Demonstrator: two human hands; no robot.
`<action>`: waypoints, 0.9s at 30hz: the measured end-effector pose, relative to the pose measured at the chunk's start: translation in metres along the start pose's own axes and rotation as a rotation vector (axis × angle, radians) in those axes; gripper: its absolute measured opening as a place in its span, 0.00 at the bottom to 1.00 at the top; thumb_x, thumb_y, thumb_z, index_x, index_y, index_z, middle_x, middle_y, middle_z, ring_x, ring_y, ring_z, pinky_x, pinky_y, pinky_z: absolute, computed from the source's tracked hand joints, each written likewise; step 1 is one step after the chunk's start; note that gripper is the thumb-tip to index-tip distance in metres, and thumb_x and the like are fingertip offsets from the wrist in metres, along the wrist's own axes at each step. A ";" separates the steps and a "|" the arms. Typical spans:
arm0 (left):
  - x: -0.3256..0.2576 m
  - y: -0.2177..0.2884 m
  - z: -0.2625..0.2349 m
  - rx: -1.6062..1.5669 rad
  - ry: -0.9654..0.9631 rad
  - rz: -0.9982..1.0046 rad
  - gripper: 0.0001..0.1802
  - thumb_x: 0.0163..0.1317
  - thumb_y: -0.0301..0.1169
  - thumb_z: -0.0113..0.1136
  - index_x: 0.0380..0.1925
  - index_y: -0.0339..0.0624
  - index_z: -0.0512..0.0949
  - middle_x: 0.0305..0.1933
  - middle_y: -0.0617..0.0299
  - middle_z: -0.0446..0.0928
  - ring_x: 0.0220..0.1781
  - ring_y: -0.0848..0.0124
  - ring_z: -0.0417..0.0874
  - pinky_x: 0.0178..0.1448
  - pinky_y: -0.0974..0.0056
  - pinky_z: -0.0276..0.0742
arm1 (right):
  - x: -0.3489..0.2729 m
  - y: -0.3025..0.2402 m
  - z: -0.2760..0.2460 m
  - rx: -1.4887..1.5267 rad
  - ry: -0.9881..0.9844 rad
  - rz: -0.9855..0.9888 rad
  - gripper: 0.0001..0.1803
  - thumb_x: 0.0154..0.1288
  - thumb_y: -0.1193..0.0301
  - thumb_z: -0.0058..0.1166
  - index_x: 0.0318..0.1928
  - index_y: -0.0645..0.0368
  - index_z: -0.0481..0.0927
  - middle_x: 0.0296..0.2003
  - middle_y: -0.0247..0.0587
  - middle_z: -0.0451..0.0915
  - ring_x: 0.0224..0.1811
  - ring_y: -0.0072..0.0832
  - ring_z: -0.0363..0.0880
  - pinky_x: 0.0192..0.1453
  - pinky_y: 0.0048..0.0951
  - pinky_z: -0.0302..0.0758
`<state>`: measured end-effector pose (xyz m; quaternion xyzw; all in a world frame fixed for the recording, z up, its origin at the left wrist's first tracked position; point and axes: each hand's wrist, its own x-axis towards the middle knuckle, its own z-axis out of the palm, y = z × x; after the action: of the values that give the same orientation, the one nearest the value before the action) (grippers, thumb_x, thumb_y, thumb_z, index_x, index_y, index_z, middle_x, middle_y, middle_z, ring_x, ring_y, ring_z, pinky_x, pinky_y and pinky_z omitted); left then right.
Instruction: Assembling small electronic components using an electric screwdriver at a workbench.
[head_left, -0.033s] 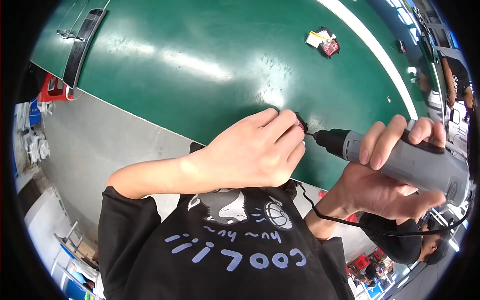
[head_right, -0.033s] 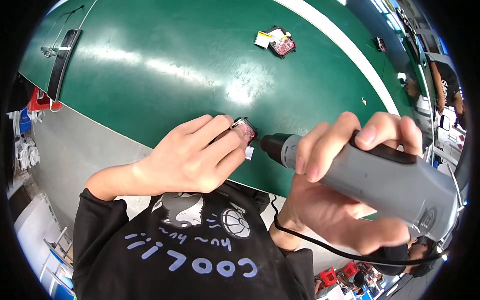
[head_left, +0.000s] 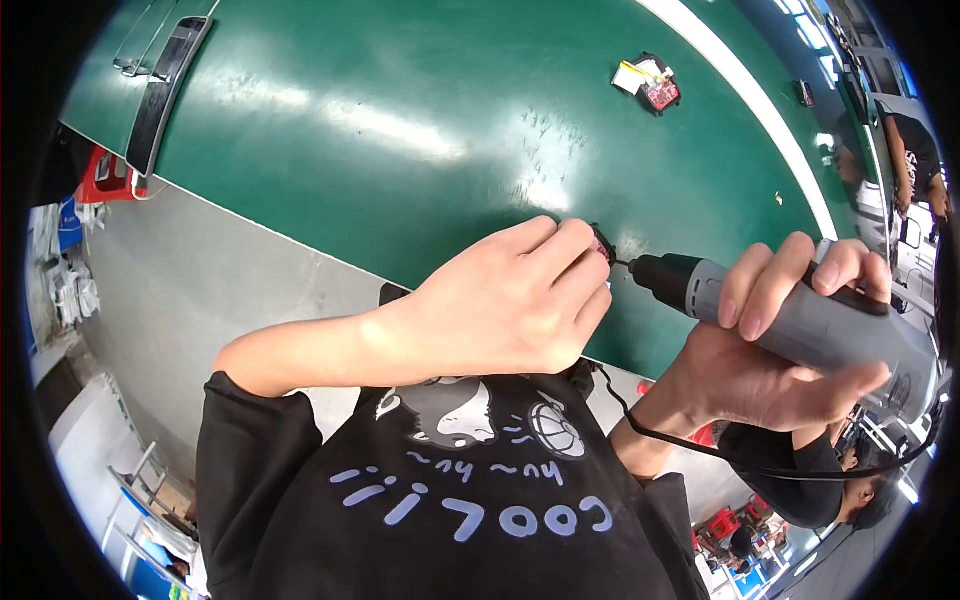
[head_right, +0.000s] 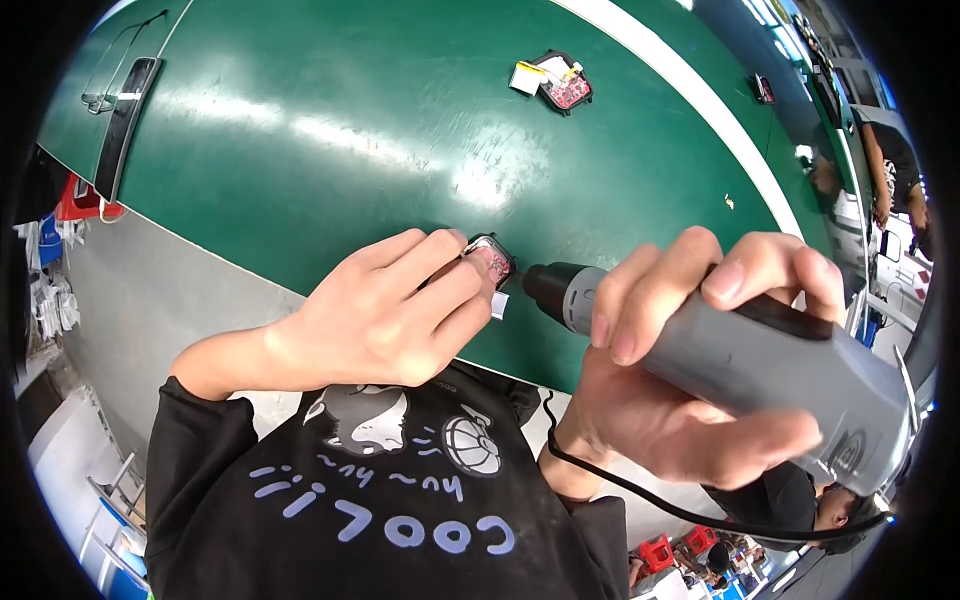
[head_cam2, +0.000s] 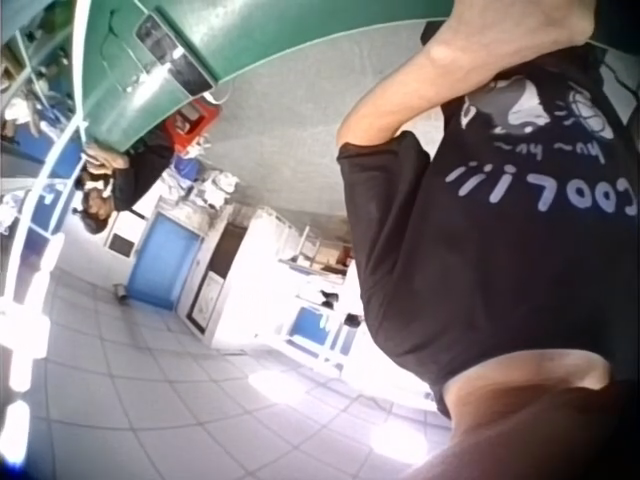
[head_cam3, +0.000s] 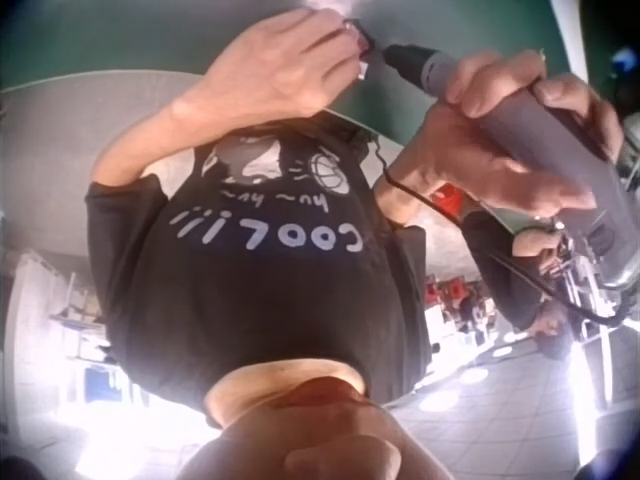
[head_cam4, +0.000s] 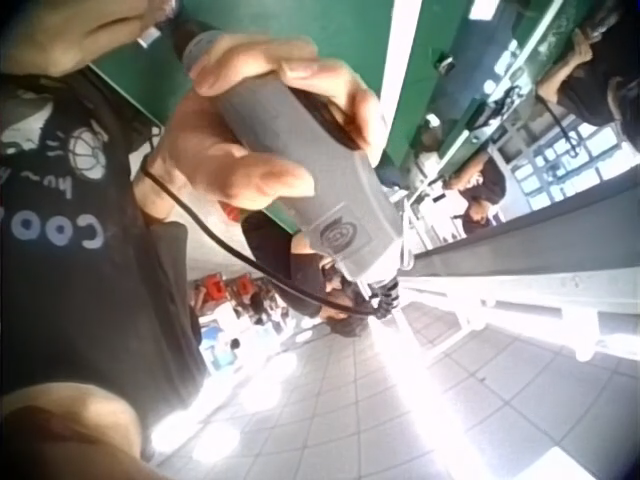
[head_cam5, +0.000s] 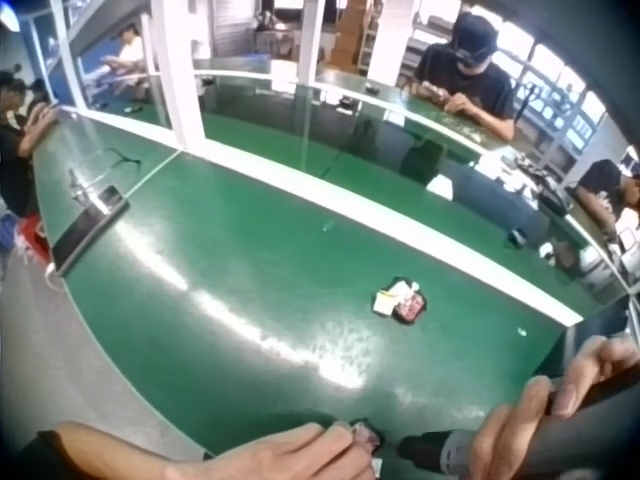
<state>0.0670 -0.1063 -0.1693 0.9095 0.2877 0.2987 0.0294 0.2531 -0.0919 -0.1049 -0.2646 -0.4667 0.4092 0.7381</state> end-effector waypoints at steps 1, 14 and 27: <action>0.001 0.001 0.000 -0.003 -0.007 0.007 0.08 0.47 0.25 0.69 0.27 0.34 0.81 0.33 0.60 0.76 0.40 0.63 0.82 0.36 0.65 0.76 | 0.000 -0.002 -0.001 -0.006 0.006 -0.001 0.35 0.75 0.44 0.56 0.58 0.67 0.71 0.47 0.43 0.72 0.19 0.24 0.64 0.16 0.27 0.61; 0.000 -0.001 0.003 0.012 0.029 0.007 0.09 0.45 0.24 0.68 0.28 0.32 0.82 0.33 0.58 0.77 0.40 0.63 0.83 0.34 0.65 0.76 | 0.003 -0.001 0.000 -0.021 0.039 0.064 0.19 0.80 0.55 0.54 0.49 0.60 0.76 0.34 0.38 0.73 0.15 0.20 0.61 0.13 0.24 0.61; -0.003 0.000 0.003 0.037 0.027 0.026 0.07 0.48 0.24 0.69 0.26 0.33 0.81 0.31 0.60 0.76 0.40 0.62 0.82 0.34 0.65 0.75 | 0.003 -0.002 -0.002 0.018 0.027 0.100 0.17 0.80 0.56 0.53 0.48 0.59 0.78 0.34 0.38 0.74 0.15 0.20 0.60 0.14 0.24 0.60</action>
<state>0.0663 -0.1078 -0.1733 0.9095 0.2818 0.3056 0.0048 0.2558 -0.0906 -0.1032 -0.2865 -0.4390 0.4460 0.7254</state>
